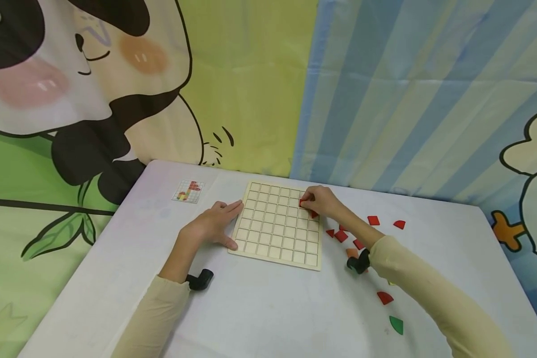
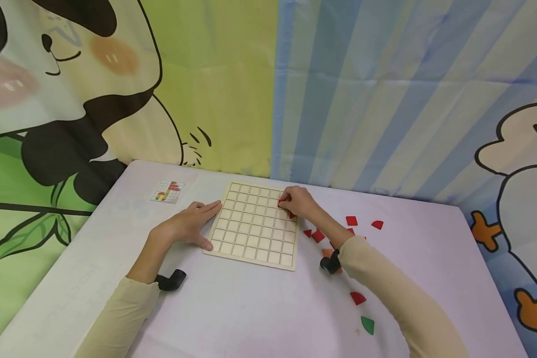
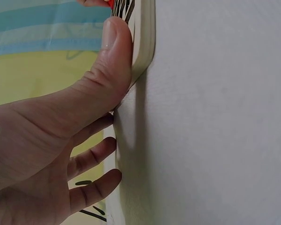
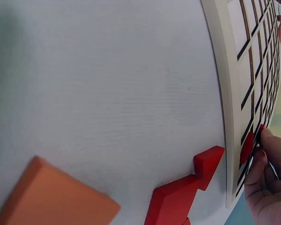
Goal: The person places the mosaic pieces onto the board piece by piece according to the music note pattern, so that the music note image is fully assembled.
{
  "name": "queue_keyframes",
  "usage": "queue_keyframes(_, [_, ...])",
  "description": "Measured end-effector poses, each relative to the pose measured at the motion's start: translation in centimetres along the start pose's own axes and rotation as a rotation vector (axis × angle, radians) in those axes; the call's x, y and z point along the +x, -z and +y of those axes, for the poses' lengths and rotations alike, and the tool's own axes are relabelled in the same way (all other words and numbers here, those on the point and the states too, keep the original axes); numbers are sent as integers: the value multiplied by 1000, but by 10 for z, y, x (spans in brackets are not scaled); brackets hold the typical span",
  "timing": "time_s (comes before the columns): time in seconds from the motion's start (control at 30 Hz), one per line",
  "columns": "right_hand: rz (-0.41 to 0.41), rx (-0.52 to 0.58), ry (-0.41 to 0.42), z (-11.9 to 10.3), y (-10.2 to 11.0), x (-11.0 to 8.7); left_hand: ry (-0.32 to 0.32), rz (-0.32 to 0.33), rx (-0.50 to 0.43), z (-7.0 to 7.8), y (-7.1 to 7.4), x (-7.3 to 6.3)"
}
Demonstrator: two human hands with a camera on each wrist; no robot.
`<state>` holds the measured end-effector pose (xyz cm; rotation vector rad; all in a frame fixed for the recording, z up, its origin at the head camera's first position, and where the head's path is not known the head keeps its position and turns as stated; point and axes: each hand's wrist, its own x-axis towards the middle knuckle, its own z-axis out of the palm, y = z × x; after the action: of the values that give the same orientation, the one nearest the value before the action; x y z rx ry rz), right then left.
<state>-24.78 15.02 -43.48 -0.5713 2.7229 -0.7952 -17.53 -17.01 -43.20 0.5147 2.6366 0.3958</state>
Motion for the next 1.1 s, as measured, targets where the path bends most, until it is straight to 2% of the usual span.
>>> queue_keyframes(0.3, [2, 1, 9, 4, 4, 1, 6, 0, -1, 3, 3, 0])
queue_keyframes(0.77, [9, 14, 75, 10, 3, -8, 7, -11, -8, 3, 2, 0])
queue_keyframes(1.1, [99, 6, 123, 17, 2, -24, 8, -2, -10, 3, 2, -2])
